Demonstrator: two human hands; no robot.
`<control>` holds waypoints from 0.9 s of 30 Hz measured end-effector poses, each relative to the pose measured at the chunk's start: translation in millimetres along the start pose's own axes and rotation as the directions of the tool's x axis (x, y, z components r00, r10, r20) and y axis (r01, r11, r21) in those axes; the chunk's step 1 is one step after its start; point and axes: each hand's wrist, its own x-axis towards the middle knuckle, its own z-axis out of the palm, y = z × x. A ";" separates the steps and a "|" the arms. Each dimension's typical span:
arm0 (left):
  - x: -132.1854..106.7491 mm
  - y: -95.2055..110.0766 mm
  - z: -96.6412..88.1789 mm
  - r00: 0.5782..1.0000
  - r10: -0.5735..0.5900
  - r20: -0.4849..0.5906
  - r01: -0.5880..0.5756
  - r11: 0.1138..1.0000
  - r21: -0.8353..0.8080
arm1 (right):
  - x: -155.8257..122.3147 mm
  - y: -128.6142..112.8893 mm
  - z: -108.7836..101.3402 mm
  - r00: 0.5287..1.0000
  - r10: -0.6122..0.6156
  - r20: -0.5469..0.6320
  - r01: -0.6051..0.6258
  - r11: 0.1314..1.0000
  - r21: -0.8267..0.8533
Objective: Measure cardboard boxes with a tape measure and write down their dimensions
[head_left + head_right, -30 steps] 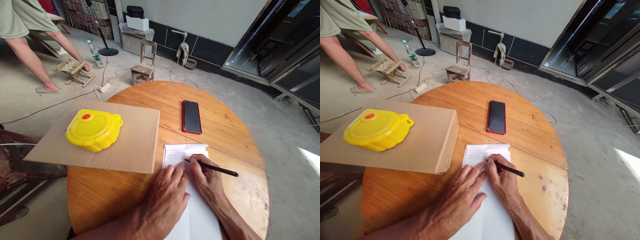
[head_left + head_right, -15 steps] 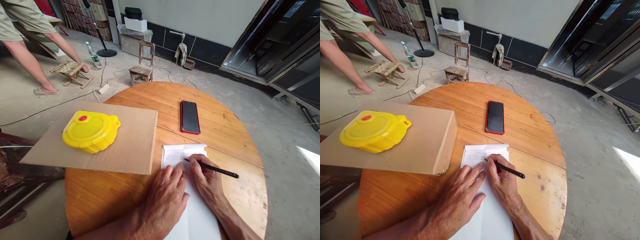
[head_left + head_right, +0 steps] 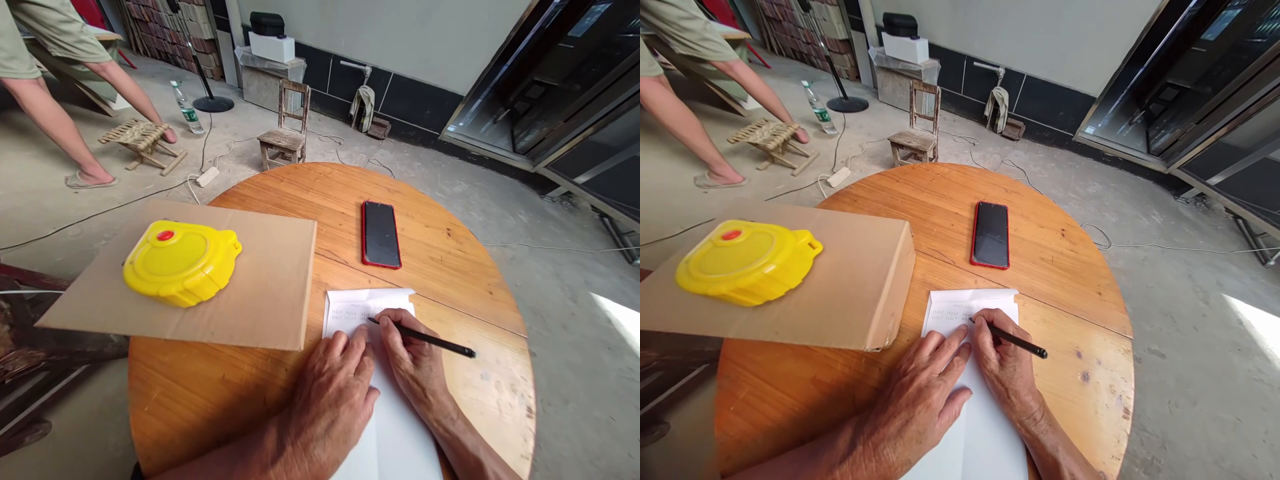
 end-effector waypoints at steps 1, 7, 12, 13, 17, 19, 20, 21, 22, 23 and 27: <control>0.0 0.1 -0.1 1.000 0.000 0.000 0.000 1.000 0.001 | 0.1 -0.1 0.1 1.000 0.000 0.000 0.000 1.000 -0.004; -1.9 0.0 -0.6 1.000 0.009 -0.009 -0.009 1.000 0.010 | 0.8 -1.0 -0.6 1.000 -0.021 -0.009 0.021 0.999 -0.039; -2.7 0.3 -0.7 1.000 0.006 -0.004 -0.006 1.000 0.005 | -0.6 -0.7 -2.2 1.000 -0.009 -0.003 0.008 1.000 -0.014; -2.7 0.4 -1.0 1.000 0.006 -0.003 -0.006 1.000 0.004 | -1.0 -0.6 -2.3 1.000 -0.003 -0.007 0.003 1.000 -0.008; -2.0 0.4 -3.3 1.000 0.015 -0.005 -0.015 1.000 0.011 | -1.3 -1.0 -1.9 1.000 0.002 -0.010 -0.002 1.000 0.000; -1.5 0.3 -4.9 1.000 0.020 0.000 -0.020 1.000 0.019 | -0.5 -1.6 -1.9 1.000 0.000 0.001 0.000 1.000 -0.009; -1.2 0.3 -5.5 1.000 0.021 0.003 -0.021 1.000 0.022 | 0.0 -1.8 -2.2 1.000 0.002 0.002 -0.002 1.000 -0.011; -1.0 0.1 -6.0 1.000 0.021 0.006 -0.021 0.999 0.025 | 0.5 -2.0 -2.6 1.000 0.007 -0.003 -0.007 1.000 -0.010; -0.7 0.0 -6.3 1.000 0.020 0.009 -0.020 0.999 0.027 | 0.9 -2.1 -3.1 1.000 0.014 -0.011 -0.014 1.000 -0.006; -0.6 -0.1 -6.4 1.000 0.019 0.012 -0.019 0.999 0.028 | 1.3 -2.1 -3.6 0.999 0.024 -0.023 -0.024 1.000 -0.001; -0.4 -0.3 -5.3 1.000 0.016 0.012 -0.016 0.999 0.028 | 1.9 -2.9 -4.9 0.997 0.054 -0.049 -0.053 0.998 0.037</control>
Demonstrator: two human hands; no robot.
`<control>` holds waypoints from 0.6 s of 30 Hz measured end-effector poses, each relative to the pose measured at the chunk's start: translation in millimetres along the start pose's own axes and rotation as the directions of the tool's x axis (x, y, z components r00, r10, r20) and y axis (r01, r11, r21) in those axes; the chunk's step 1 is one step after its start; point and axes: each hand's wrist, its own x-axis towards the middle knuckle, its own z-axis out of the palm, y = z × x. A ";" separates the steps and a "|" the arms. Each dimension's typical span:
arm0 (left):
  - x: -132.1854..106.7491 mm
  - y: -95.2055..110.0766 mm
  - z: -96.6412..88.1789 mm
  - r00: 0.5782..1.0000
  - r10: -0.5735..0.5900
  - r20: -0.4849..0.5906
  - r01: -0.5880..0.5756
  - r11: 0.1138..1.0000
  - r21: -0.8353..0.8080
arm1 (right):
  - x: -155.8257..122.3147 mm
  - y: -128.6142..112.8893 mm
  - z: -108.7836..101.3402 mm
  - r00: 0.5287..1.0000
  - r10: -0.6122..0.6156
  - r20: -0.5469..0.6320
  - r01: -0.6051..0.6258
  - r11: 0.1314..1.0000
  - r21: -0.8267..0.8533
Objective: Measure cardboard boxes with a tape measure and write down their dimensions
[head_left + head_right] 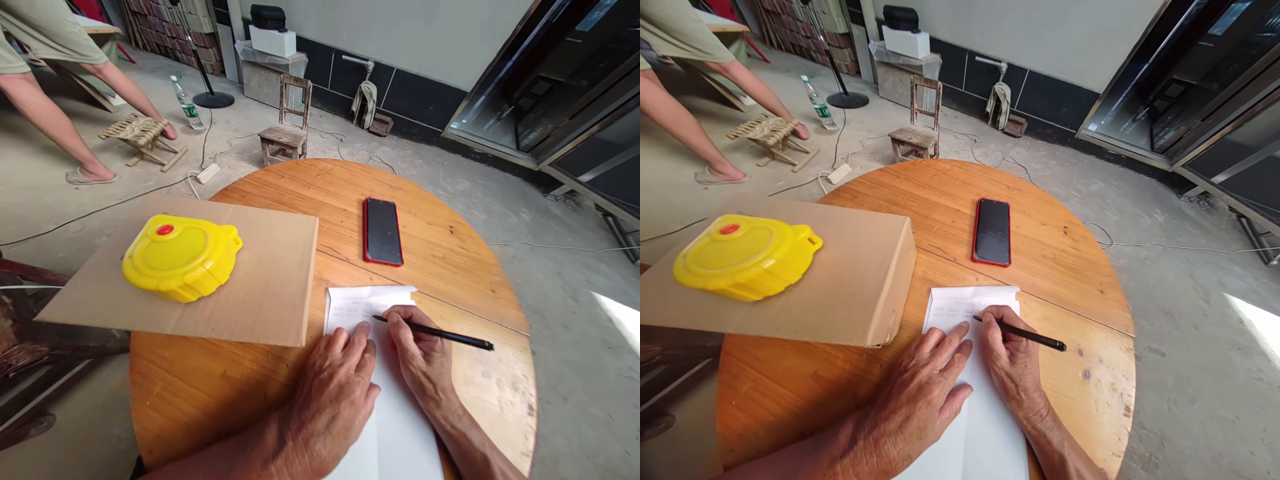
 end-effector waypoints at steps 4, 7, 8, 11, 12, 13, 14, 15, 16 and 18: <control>-0.6 0.4 0.8 1.000 -0.009 0.003 0.009 1.000 -0.006 | -0.2 -1.7 1.3 1.000 0.011 -0.004 -0.011 1.000 0.029; -0.5 0.2 1.1 1.000 -0.010 0.000 0.010 1.000 -0.002 | -0.7 -1.3 2.3 1.000 0.008 0.003 -0.008 1.000 0.030; -0.4 0.1 1.1 1.000 -0.007 -0.005 0.008 1.000 0.002 | -0.8 -0.8 2.4 1.000 0.005 0.008 -0.005 1.000 0.029; -0.1 -0.2 0.6 1.000 0.006 -0.016 -0.006 1.000 0.010 | -0.9 0.9 2.2 1.000 -0.009 0.010 0.009 1.000 0.015; -0.2 -0.2 0.4 1.000 0.008 -0.017 -0.008 1.000 0.010 | -0.8 1.3 2.2 1.000 -0.014 0.009 0.014 1.000 0.007; -0.3 -0.1 0.1 1.000 0.008 -0.014 -0.008 1.000 0.009 | -0.5 1.6 2.2 1.000 -0.019 0.008 0.019 1.000 -0.002; -0.5 -0.1 0.0 1.000 0.008 -0.009 -0.008 1.000 0.009 | -0.3 1.8 2.3 1.000 -0.023 0.009 0.023 1.000 -0.010; -0.6 0.0 0.0 1.000 0.006 -0.004 -0.006 1.000 0.009 | 0.0 1.9 2.6 1.000 -0.028 0.013 0.028 0.999 -0.020; -0.7 0.0 0.2 1.000 0.005 -0.001 -0.005 1.000 0.010 | 0.1 2.0 2.9 0.999 -0.032 0.017 0.033 0.999 -0.029; -0.8 -0.2 0.9 1.000 0.004 0.001 -0.004 1.000 0.010 | 0.1 2.2 3.5 0.999 -0.039 0.027 0.041 0.998 -0.046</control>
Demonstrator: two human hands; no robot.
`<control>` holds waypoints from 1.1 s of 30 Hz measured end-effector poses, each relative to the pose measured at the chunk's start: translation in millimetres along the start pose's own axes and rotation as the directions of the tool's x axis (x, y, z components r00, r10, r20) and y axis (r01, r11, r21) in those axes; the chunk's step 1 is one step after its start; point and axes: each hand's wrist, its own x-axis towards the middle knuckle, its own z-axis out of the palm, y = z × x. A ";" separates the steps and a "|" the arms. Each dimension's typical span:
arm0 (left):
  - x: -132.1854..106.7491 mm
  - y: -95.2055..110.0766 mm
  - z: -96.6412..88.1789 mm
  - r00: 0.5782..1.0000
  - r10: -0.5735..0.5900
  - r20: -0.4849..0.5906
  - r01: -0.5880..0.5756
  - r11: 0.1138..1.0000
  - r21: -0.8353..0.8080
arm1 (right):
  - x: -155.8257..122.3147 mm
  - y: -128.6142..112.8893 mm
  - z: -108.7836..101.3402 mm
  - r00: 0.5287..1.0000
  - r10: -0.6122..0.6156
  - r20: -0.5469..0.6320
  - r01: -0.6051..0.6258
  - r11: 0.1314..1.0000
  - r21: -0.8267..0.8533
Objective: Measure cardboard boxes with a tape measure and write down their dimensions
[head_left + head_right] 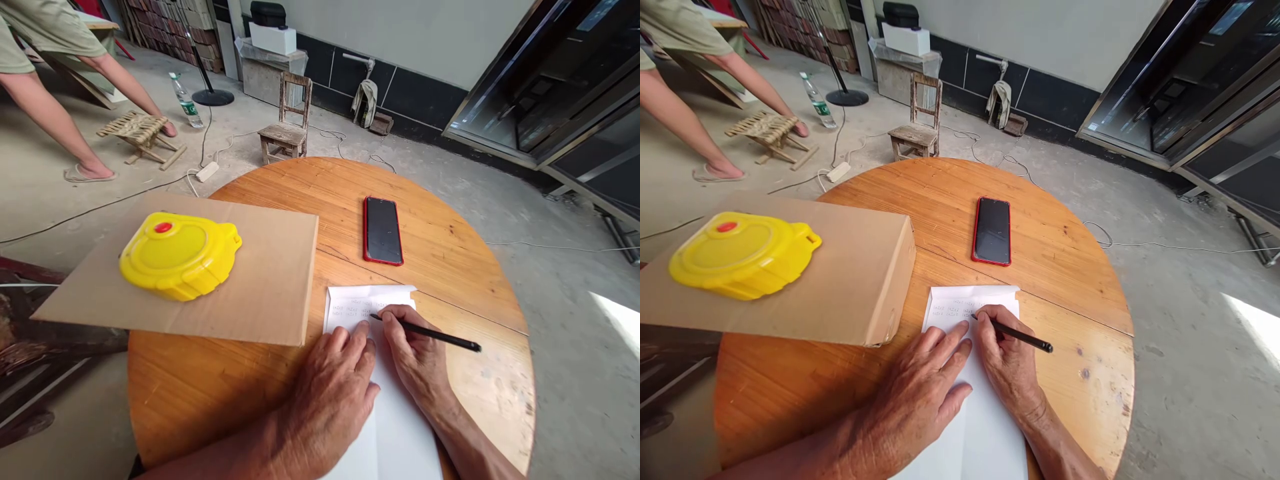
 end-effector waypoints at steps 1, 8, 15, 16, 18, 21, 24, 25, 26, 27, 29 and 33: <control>-0.1 -0.1 0.4 1.000 -0.002 -0.002 0.002 1.000 -0.002 | -0.2 0.0 0.2 1.000 -0.002 0.004 0.002 1.000 -0.007; -0.5 -0.7 0.3 1.000 -0.004 -0.004 0.004 1.000 -0.017 | -1.2 -0.1 -0.9 1.000 -0.012 -0.013 0.011 1.000 -0.026; 0.6 0.6 0.0 1.000 -0.003 -0.007 0.003 1.000 -0.014 | -0.3 -1.4 -1.2 1.000 -0.016 0.003 0.016 1.000 -0.016; 0.7 0.6 -0.4 1.000 -0.003 -0.005 0.003 1.000 -0.015 | -0.5 -1.8 -1.7 1.000 -0.012 0.006 0.012 1.000 -0.010; 0.9 0.5 -1.2 1.000 -0.006 0.002 0.006 1.000 -0.016 | -1.1 -2.3 -3.2 1.000 0.003 0.008 -0.003 1.000 0.014; 0.9 0.3 -1.5 1.000 -0.010 0.012 0.011 1.000 -0.021 | -1.4 -2.3 -5.5 0.997 0.047 -0.058 -0.042 0.994 0.100; -0.2 0.3 -0.5 1.000 -0.003 0.004 0.003 1.000 -0.016 | -0.2 -1.3 -5.6 0.985 0.094 -0.148 -0.057 0.971 0.233; -0.6 0.4 0.0 1.000 -0.005 0.002 0.005 1.000 -0.014 | 0.4 -0.8 -5.2 0.982 0.099 -0.160 -0.054 0.963 0.265; -1.1 0.5 0.4 1.000 -0.007 0.001 0.007 1.000 -0.013 | 1.0 -0.3 -4.9 0.982 0.094 -0.165 -0.045 0.958 0.283; -1.4 0.7 0.8 1.000 -0.011 0.003 0.011 1.000 -0.013 | 1.5 0.2 -4.6 0.983 0.080 -0.165 -0.030 0.958 0.286; -1.7 0.9 1.2 1.000 -0.021 0.009 0.021 1.000 -0.014 | 2.2 1.0 -4.8 0.988 0.023 -0.154 0.015 0.970 0.243; -1.1 0.9 1.4 1.000 -0.022 0.006 0.023 1.000 -0.019 | 2.9 1.8 -6.6 0.992 -0.110 -0.062 0.110 0.994 -0.013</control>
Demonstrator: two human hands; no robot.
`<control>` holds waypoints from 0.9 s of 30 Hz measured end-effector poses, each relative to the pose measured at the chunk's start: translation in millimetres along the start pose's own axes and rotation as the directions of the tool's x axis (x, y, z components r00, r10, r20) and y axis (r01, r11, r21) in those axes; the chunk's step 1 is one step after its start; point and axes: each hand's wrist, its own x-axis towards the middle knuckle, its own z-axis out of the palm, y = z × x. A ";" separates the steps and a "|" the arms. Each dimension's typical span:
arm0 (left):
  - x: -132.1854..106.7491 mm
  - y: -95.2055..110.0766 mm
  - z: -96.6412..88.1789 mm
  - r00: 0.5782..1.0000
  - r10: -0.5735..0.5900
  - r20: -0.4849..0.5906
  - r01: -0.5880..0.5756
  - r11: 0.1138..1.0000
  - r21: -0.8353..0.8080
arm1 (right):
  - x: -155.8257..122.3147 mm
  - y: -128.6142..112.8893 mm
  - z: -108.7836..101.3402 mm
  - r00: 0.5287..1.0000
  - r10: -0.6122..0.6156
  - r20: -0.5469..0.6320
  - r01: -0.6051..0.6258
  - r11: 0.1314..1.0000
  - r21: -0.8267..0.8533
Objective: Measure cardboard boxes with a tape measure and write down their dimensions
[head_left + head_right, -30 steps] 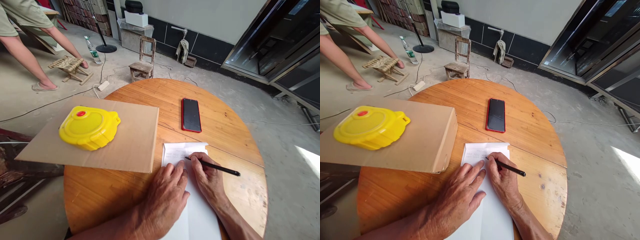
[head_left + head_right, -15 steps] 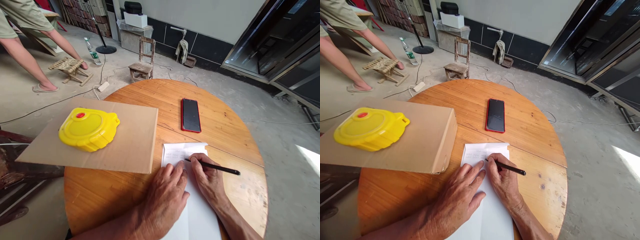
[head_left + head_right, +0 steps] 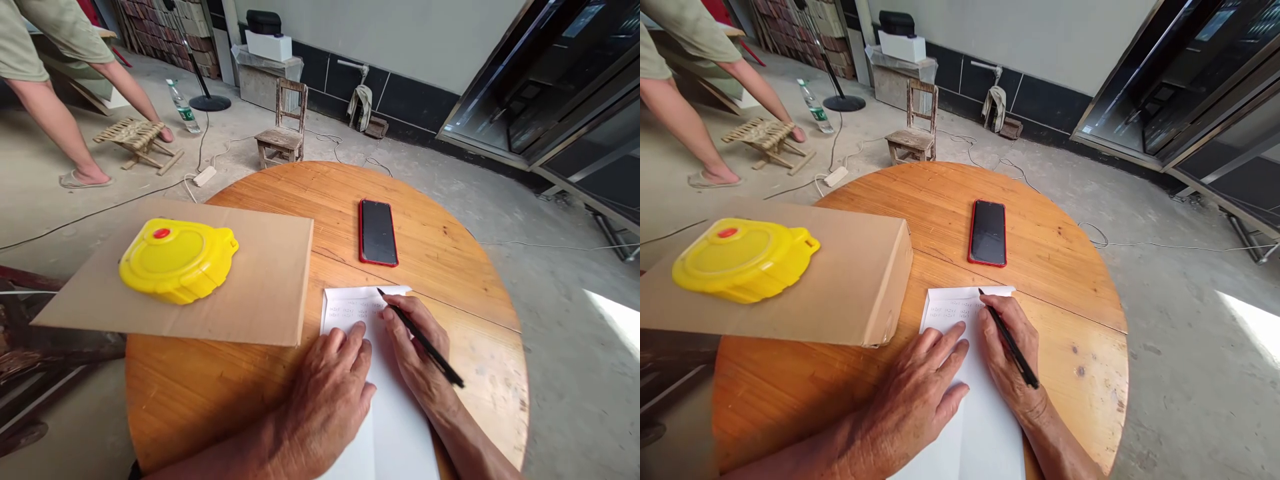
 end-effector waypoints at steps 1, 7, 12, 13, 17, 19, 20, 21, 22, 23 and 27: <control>0.2 -0.1 -0.2 1.000 0.002 -0.006 -0.002 1.000 0.000 | 0.2 0.2 -0.3 0.999 -0.021 0.028 0.023 0.998 -0.059; 2.1 0.1 -3.6 1.000 0.003 -0.008 -0.003 1.000 -0.005 | 2.1 1.7 1.9 0.999 -0.024 0.046 0.029 0.993 -0.111; 2.6 3.1 -3.9 1.000 -0.012 -0.019 0.012 1.000 0.001 | 2.1 3.6 5.6 0.992 -0.126 -0.011 0.122 0.979 -0.161; 1.2 4.6 -4.2 1.000 -0.015 -0.016 0.016 1.000 0.008 | 1.5 4.0 6.2 0.985 -0.169 -0.010 0.164 0.967 -0.197; -19.0 11.4 -7.3 1.000 0.011 0.019 -0.012 0.998 0.062 | -1.0 5.9 8.7 0.960 -0.281 0.017 0.274 0.917 -0.291; -38.6 13.0 -6.9 0.999 0.038 0.034 -0.040 0.996 0.073 | -0.8 6.7 10.3 0.951 -0.307 0.028 0.301 0.904 -0.305; -49.7 12.8 -5.6 0.999 0.042 0.034 -0.044 0.996 0.073 | 0.1 6.9 11.0 0.947 -0.321 0.033 0.315 0.897 -0.309; -60.6 12.1 -3.4 0.999 0.036 0.033 -0.039 0.997 0.070 | 1.3 6.9 11.1 0.942 -0.333 0.040 0.328 0.892 -0.311; -70.8 11.0 -0.7 0.999 0.025 0.026 -0.026 0.997 0.070 | 2.9 6.7 10.4 0.938 -0.344 0.050 0.342 0.887 -0.310; -79.7 9.7 2.6 1.000 0.010 0.015 -0.011 0.997 0.076 | 4.6 6.4 8.6 0.933 -0.355 0.064 0.357 0.882 -0.308; -98.1 6.2 16.7 0.999 -0.005 -0.052 0.012 0.990 0.142 | 5.3 6.7 -14.7 0.916 -0.373 0.151 0.402 0.853 -0.332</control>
